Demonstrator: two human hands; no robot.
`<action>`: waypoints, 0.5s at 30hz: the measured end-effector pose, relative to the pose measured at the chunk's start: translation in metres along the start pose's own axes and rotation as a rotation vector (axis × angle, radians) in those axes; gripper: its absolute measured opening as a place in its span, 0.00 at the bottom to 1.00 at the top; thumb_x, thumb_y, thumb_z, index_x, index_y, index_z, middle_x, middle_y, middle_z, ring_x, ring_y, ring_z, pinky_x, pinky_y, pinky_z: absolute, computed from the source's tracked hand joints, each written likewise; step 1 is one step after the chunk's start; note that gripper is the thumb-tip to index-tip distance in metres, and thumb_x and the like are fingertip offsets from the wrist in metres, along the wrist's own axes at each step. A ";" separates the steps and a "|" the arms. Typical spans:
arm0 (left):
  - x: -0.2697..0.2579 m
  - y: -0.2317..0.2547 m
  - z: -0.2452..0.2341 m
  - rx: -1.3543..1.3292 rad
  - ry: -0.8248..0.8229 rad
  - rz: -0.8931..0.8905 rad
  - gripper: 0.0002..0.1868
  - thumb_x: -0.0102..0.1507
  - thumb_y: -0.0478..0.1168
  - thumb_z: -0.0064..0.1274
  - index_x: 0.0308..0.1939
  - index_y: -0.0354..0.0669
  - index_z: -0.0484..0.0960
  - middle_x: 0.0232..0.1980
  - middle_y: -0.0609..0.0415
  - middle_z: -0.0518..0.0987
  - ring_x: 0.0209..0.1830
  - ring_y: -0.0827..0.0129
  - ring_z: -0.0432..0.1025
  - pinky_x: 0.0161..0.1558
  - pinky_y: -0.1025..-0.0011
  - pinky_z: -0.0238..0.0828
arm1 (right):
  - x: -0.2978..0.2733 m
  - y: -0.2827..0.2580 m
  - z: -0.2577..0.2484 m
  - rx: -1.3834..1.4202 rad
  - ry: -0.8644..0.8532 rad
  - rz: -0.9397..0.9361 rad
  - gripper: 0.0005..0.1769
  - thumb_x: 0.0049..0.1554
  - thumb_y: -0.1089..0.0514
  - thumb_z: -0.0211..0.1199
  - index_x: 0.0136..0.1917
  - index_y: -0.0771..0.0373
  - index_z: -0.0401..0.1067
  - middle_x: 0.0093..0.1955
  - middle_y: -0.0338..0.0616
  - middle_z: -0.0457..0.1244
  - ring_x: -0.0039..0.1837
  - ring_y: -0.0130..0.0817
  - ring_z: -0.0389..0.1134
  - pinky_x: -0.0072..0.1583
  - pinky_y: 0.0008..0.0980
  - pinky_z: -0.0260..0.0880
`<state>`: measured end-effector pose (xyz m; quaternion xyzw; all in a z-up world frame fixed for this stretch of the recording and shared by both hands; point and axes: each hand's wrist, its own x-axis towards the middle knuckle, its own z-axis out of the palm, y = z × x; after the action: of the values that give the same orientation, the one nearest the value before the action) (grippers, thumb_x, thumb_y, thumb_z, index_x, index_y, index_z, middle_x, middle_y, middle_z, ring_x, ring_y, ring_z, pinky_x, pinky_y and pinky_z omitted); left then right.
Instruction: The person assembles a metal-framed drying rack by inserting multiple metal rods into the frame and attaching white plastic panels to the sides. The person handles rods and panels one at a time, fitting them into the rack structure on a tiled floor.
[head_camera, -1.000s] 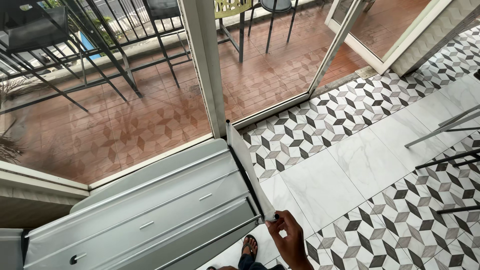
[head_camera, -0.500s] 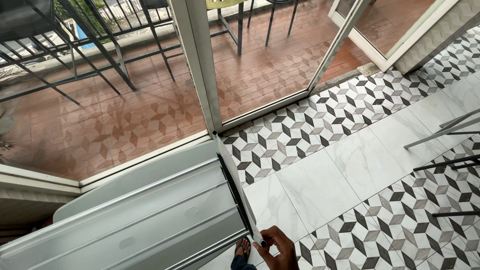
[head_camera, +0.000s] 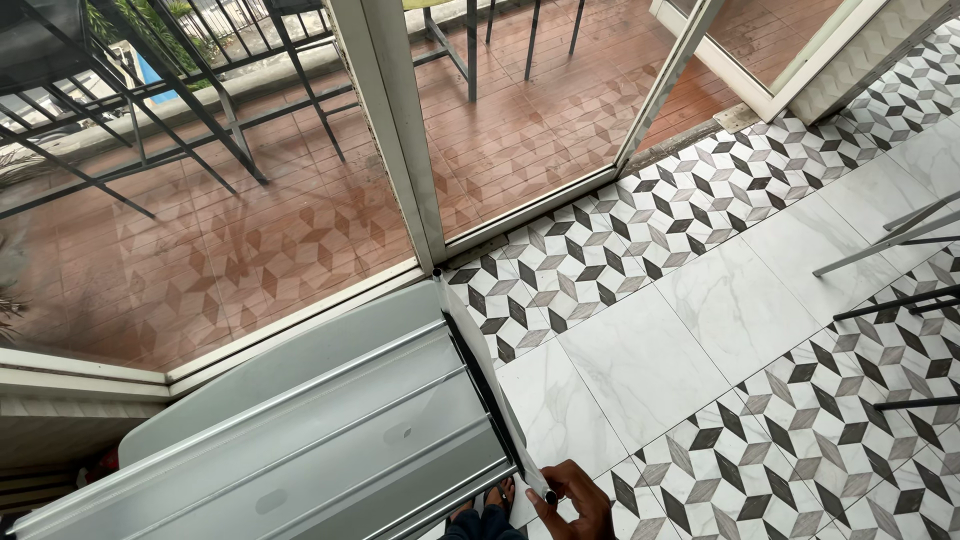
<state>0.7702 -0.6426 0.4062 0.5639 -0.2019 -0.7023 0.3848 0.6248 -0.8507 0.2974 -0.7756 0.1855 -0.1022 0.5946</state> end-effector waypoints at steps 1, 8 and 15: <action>-0.006 -0.001 -0.004 0.008 -0.005 -0.002 0.21 0.72 0.49 0.40 0.50 0.38 0.84 0.37 0.54 0.85 0.40 0.69 0.82 0.44 0.68 0.81 | -0.004 -0.002 0.002 0.007 0.030 -0.008 0.11 0.51 0.64 0.73 0.46 0.68 0.75 0.35 0.45 0.67 0.37 0.27 0.69 0.40 0.29 0.69; -0.045 0.004 -0.019 0.147 -0.046 0.061 0.21 0.72 0.49 0.41 0.49 0.38 0.85 0.36 0.55 0.86 0.39 0.69 0.82 0.44 0.68 0.81 | -0.015 -0.027 0.013 0.003 0.200 -0.057 0.09 0.53 0.65 0.68 0.47 0.69 0.74 0.42 0.45 0.66 0.43 0.28 0.72 0.45 0.30 0.75; -0.043 0.058 -0.136 0.173 0.772 0.621 0.14 0.73 0.43 0.44 0.52 0.40 0.82 0.32 0.50 0.80 0.33 0.70 0.74 0.38 0.69 0.75 | -0.024 -0.056 0.031 -0.165 0.436 -0.045 0.15 0.49 0.62 0.73 0.48 0.67 0.73 0.50 0.46 0.66 0.41 0.32 0.70 0.44 0.32 0.73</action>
<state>0.9201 -0.6254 0.4362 0.7258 -0.2606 -0.2755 0.5739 0.6239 -0.8009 0.3441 -0.7851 0.2997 -0.2650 0.4728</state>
